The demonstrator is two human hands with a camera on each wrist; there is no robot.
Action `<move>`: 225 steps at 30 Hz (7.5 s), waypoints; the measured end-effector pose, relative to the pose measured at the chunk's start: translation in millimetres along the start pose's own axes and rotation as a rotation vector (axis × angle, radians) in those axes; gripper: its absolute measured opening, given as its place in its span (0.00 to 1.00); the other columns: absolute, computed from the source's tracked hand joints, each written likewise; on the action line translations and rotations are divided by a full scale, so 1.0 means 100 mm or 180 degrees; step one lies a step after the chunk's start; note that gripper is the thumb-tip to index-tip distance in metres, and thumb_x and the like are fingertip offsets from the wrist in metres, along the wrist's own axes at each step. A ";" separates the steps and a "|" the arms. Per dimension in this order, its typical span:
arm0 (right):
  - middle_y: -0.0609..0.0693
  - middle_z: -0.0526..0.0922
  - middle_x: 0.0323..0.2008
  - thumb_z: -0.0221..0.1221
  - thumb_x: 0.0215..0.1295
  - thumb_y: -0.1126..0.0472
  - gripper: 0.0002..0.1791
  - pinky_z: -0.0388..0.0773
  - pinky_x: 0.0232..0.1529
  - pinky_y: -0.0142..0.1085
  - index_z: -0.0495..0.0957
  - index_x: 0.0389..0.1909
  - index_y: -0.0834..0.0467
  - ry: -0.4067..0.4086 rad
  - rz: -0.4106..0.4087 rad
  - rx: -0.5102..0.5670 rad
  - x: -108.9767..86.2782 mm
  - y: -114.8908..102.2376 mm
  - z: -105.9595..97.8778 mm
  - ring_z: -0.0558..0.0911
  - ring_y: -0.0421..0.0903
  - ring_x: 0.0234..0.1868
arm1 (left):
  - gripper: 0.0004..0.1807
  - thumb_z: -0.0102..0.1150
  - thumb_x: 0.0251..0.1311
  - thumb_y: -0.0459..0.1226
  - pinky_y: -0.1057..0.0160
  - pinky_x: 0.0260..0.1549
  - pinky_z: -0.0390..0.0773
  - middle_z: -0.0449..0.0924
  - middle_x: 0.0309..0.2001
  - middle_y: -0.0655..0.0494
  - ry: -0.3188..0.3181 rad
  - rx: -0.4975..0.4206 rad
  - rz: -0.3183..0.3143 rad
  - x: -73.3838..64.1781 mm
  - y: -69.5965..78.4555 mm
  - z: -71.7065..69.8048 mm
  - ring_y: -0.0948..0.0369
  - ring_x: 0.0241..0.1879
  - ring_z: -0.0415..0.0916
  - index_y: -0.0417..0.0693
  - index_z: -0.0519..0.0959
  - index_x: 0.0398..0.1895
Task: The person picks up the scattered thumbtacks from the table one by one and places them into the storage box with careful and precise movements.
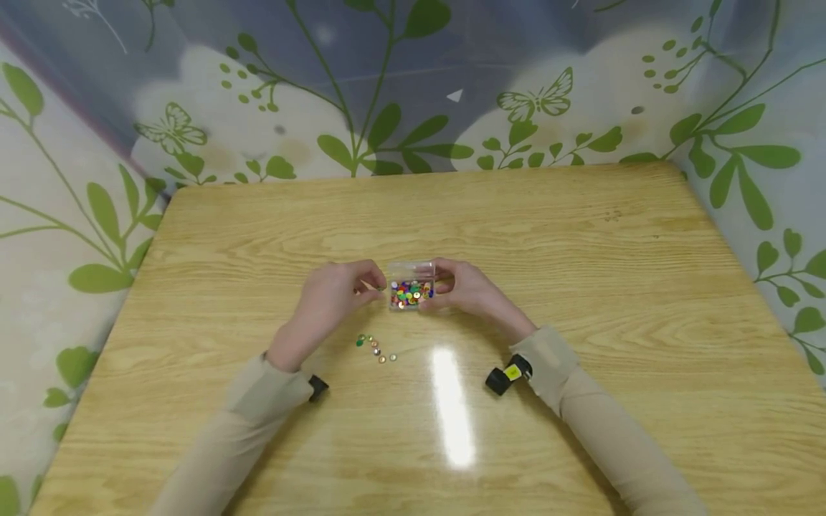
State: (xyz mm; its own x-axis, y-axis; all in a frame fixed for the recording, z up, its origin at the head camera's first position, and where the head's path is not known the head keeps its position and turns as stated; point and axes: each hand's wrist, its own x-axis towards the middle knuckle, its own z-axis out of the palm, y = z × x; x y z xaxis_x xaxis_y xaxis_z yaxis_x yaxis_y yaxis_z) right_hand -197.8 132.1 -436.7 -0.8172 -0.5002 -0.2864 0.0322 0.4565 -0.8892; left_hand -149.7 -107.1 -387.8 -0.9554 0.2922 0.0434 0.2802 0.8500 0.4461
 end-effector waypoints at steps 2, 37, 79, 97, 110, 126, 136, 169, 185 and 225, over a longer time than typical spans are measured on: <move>0.62 0.76 0.64 0.73 0.58 0.60 0.37 0.72 0.65 0.54 0.71 0.68 0.58 -0.0005 -0.0024 -0.0001 0.01 0.01 0.00 0.76 0.63 0.64 | 0.05 0.72 0.60 0.40 0.67 0.22 0.76 0.90 0.38 0.61 0.0042 -0.0013 0.0067 0.03 0.04 0.02 0.64 0.32 0.86 0.55 0.84 0.36; 0.60 0.78 0.62 0.74 0.56 0.60 0.38 0.76 0.61 0.51 0.71 0.68 0.58 0.0027 -0.0044 -0.0080 0.02 0.02 0.00 0.80 0.58 0.60 | 0.02 0.68 0.64 0.42 0.66 0.24 0.77 0.89 0.37 0.62 0.0359 0.0002 0.0072 -0.01 0.02 -0.05 0.64 0.30 0.82 0.57 0.88 0.37; 0.61 0.77 0.63 0.74 0.56 0.61 0.38 0.74 0.63 0.52 0.71 0.68 0.59 0.0004 -0.0011 -0.0035 0.01 -0.01 0.00 0.79 0.58 0.61 | 0.03 0.67 0.59 0.33 0.66 0.19 0.78 0.88 0.31 0.57 0.0264 -0.0106 0.0108 -0.32 -0.30 0.04 0.62 0.27 0.84 0.50 0.83 0.30; 0.61 0.77 0.63 0.74 0.57 0.60 0.37 0.74 0.63 0.52 0.71 0.68 0.59 0.0010 -0.0034 -0.0042 0.01 0.00 0.00 0.79 0.59 0.62 | 0.04 0.70 0.62 0.39 0.65 0.24 0.78 0.89 0.40 0.61 0.0026 -0.0038 -0.0001 0.00 0.04 -0.02 0.63 0.34 0.86 0.55 0.85 0.39; 0.60 0.75 0.66 0.74 0.57 0.59 0.36 0.71 0.66 0.55 0.72 0.67 0.57 0.0013 -0.0058 -0.0100 0.01 0.01 0.00 0.76 0.63 0.64 | 0.06 0.68 0.63 0.44 0.71 0.14 0.68 0.89 0.34 0.62 0.0295 0.0021 0.0122 0.10 0.12 0.08 0.67 0.23 0.80 0.56 0.88 0.39; 0.60 0.77 0.63 0.74 0.58 0.59 0.36 0.73 0.63 0.53 0.72 0.68 0.57 0.0004 -0.0053 -0.0106 0.00 0.00 0.00 0.79 0.59 0.61 | 0.05 0.68 0.64 0.42 0.70 0.14 0.65 0.90 0.38 0.61 0.0422 -0.0086 0.0119 0.09 0.11 0.11 0.65 0.24 0.80 0.55 0.89 0.41; 0.61 0.76 0.65 0.74 0.57 0.60 0.37 0.72 0.65 0.53 0.71 0.68 0.58 -0.0005 0.0001 -0.0047 0.00 0.01 0.01 0.77 0.61 0.64 | 0.04 0.67 0.66 0.42 0.66 0.22 0.76 0.89 0.38 0.62 0.0349 0.0027 -0.0031 -0.04 0.01 -0.01 0.64 0.30 0.82 0.56 0.88 0.38; 0.61 0.76 0.65 0.75 0.56 0.58 0.38 0.72 0.65 0.55 0.71 0.68 0.57 0.0036 0.0020 -0.0084 0.00 0.00 0.00 0.77 0.61 0.63 | 0.05 0.69 0.58 0.33 0.66 0.28 0.78 0.83 0.27 0.61 -0.0282 0.0028 0.0037 -0.43 -0.28 0.07 0.65 0.26 0.77 0.53 0.83 0.27; 0.62 0.76 0.63 0.74 0.56 0.60 0.36 0.73 0.64 0.53 0.72 0.66 0.58 0.0026 0.0054 -0.0038 0.00 -0.01 0.00 0.76 0.62 0.63 | 0.05 0.64 0.60 0.33 0.65 0.25 0.78 0.88 0.33 0.59 0.0131 -0.0080 0.0018 -0.23 -0.19 0.05 0.63 0.31 0.84 0.53 0.84 0.33; 0.62 0.76 0.65 0.74 0.58 0.59 0.37 0.72 0.65 0.56 0.71 0.67 0.58 -0.0006 -0.0020 -0.0074 0.01 0.01 -0.01 0.76 0.64 0.63 | 0.04 0.68 0.64 0.43 0.70 0.15 0.69 0.90 0.36 0.58 0.0628 -0.0179 0.0175 0.07 0.07 0.09 0.63 0.27 0.85 0.53 0.85 0.35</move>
State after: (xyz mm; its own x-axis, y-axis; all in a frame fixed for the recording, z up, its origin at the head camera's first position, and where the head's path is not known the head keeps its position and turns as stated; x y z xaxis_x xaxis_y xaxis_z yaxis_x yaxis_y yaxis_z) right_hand -198.9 132.5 -437.5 -0.8161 -0.5046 -0.2816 0.0137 0.4703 -0.8824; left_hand -154.0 -95.0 -392.0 -0.9401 0.2413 0.2409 0.3321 0.8077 0.4872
